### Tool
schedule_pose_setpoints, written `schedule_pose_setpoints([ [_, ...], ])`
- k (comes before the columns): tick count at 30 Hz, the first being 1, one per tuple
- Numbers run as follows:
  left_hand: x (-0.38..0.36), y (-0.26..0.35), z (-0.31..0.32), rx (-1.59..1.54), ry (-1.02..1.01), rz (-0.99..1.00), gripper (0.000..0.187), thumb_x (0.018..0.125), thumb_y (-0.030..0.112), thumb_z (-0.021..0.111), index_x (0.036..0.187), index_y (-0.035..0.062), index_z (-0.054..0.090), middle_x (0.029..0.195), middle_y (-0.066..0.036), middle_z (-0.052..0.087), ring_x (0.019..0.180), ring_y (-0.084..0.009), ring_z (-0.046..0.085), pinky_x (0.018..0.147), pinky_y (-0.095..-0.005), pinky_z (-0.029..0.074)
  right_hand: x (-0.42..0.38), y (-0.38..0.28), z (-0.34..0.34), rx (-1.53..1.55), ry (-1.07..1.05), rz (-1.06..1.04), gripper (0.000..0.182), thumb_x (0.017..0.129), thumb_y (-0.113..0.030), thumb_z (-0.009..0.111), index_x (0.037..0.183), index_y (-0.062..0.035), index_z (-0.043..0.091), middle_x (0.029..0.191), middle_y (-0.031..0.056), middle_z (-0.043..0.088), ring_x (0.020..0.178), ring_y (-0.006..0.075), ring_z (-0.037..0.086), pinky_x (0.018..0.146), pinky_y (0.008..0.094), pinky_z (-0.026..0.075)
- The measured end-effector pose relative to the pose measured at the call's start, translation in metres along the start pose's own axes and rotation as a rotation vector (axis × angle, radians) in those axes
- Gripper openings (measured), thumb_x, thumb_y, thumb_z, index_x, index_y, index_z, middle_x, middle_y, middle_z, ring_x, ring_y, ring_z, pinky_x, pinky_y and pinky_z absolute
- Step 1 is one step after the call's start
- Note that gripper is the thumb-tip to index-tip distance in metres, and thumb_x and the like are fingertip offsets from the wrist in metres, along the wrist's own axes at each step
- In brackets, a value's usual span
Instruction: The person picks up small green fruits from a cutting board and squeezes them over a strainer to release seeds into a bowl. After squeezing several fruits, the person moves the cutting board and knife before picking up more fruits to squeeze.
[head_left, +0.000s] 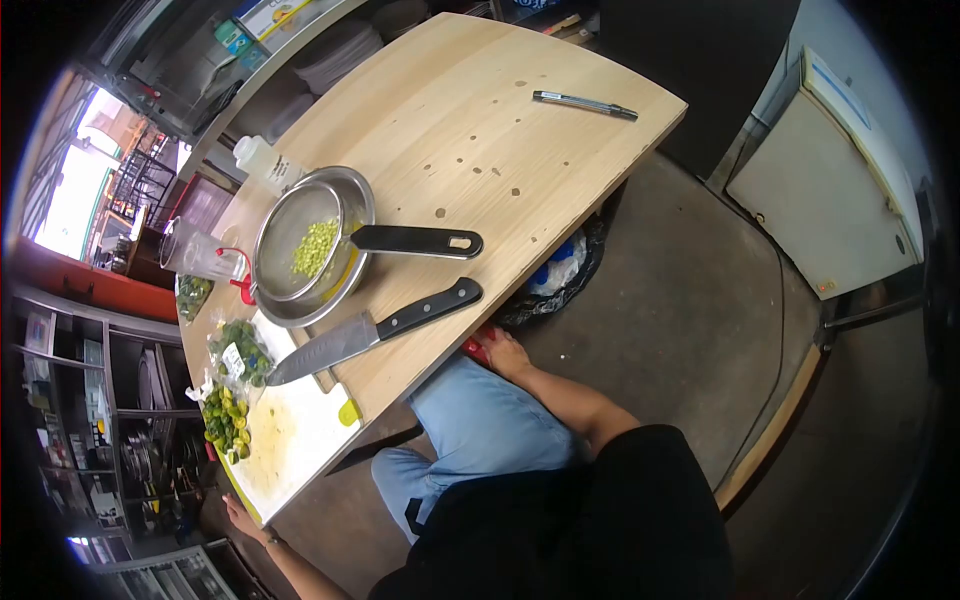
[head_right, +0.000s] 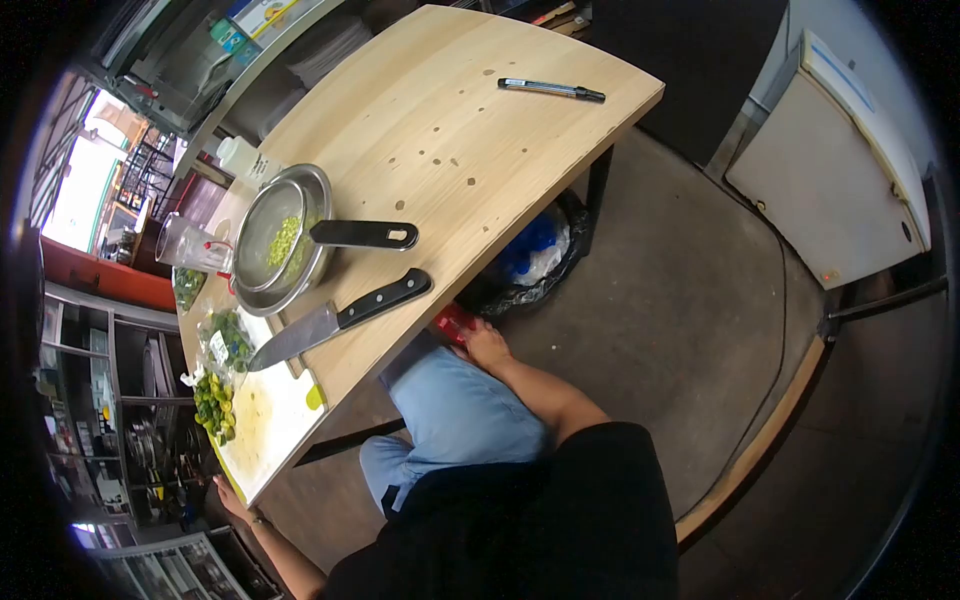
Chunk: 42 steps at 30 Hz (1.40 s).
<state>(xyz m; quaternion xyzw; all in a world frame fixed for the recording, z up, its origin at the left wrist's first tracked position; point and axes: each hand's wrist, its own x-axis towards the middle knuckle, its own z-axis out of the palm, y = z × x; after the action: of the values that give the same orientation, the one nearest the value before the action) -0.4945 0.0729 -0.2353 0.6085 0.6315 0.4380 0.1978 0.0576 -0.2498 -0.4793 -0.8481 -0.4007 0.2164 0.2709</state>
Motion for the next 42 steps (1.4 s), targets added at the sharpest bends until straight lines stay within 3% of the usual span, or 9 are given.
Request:
schedule_pose_setpoints([
  [6,-0.006,0.012,0.002,0.03,0.057,0.016,0.062,0.099,0.046,0.049,0.124,-0.0101,0.057,0.126,-0.02,0.061,0.115,-0.0282,0.059,0.1,-0.0353,0.042,-0.012,0.015,0.005,0.018,0.126,-0.048,0.046,0.094,-0.021,0.05,0.14,-0.0216,0.047,0.139,0.0258,0.044,0.118,0.0436,0.052,0.1,0.0465,0.046],
  [10,-0.017,0.028,-0.004,0.236,0.182,0.249,0.042,0.102,0.031,0.049,0.118,-0.0057,0.063,0.114,-0.023,0.065,0.106,-0.0305,0.061,0.096,-0.0368,0.045,-0.052,-0.007,-0.06,0.086,0.546,-0.044,0.032,0.085,-0.009,0.061,0.117,-0.0041,0.062,0.107,0.0173,0.064,0.101,0.0356,0.06,0.087,0.0457,0.049],
  [14,-0.04,0.095,-0.006,0.131,0.364,0.356,0.037,0.099,0.031,0.056,0.118,-0.0004,0.062,0.117,-0.013,0.06,0.105,-0.0224,0.057,0.093,-0.033,0.044,-0.086,-0.05,-0.145,0.338,0.762,-0.053,0.028,0.088,-0.005,0.059,0.116,-0.0014,0.06,0.107,0.0143,0.062,0.095,0.0272,0.061,0.083,0.0363,0.049],
  [17,-0.056,0.155,-0.007,0.033,0.029,0.545,0.033,0.098,0.021,0.053,0.124,0.0006,0.058,0.127,-0.011,0.056,0.116,-0.0213,0.053,0.1,-0.0331,0.04,-0.102,-0.123,-0.213,0.455,0.808,-0.361,0.031,0.084,-0.006,0.061,0.114,0.0021,0.058,0.102,0.0133,0.057,0.081,0.0205,0.052,0.071,0.0319,0.045],
  [21,-0.051,0.202,0.008,0.064,-0.322,0.564,0.058,0.083,0.03,0.066,0.134,0.0057,0.051,0.145,-0.015,0.041,0.135,-0.0316,0.039,0.11,-0.0412,0.032,-0.094,-0.246,-0.251,0.276,0.424,-0.895,0.05,0.075,-0.017,0.073,0.12,-0.0018,0.056,0.116,0.0182,0.056,0.104,0.0322,0.056,0.089,0.0395,0.047],
  [25,0.007,0.196,0.041,-0.028,-0.489,0.499,0.055,0.091,0.037,0.061,0.133,0.0034,0.051,0.143,-0.02,0.042,0.135,-0.0341,0.038,0.112,-0.0382,0.029,-0.056,-0.368,-0.217,0.168,0.107,-1.199,0.068,0.073,-0.028,0.078,0.13,-0.0048,0.051,0.13,0.0207,0.049,0.12,0.0382,0.05,0.101,0.0453,0.043],
  [35,0.089,0.182,0.098,0.095,-0.566,0.751,0.05,0.102,0.04,0.037,0.132,0.0029,0.052,0.145,-0.02,0.043,0.14,-0.0316,0.032,0.116,-0.0426,0.024,0.101,-0.52,-0.079,-0.176,-0.062,-1.146,0.095,0.081,-0.072,0.054,0.145,-0.0051,0.035,0.144,0.0259,0.04,0.134,0.0395,0.039,0.11,0.0456,0.035],
  [37,0.088,0.184,0.097,0.154,-0.477,0.806,0.05,0.102,0.039,0.036,0.127,-0.0001,0.056,0.136,-0.021,0.052,0.133,-0.0336,0.04,0.111,-0.0429,0.03,0.1,-0.53,-0.083,-0.408,-0.454,-1.005,0.102,0.076,-0.081,0.05,0.145,-0.0062,0.038,0.14,0.0251,0.046,0.131,0.0393,0.043,0.109,0.0462,0.035],
  [42,0.077,0.196,0.079,0.233,-0.638,0.622,0.042,0.099,0.032,0.046,0.114,-0.0016,0.065,0.114,-0.023,0.064,0.108,-0.0368,0.059,0.095,-0.0407,0.043,0.075,-0.5,-0.082,-0.414,-0.238,-1.09,0.112,0.07,-0.082,0.057,0.146,-0.0037,0.035,0.133,0.0274,0.049,0.124,0.0399,0.048,0.106,0.046,0.037],
])
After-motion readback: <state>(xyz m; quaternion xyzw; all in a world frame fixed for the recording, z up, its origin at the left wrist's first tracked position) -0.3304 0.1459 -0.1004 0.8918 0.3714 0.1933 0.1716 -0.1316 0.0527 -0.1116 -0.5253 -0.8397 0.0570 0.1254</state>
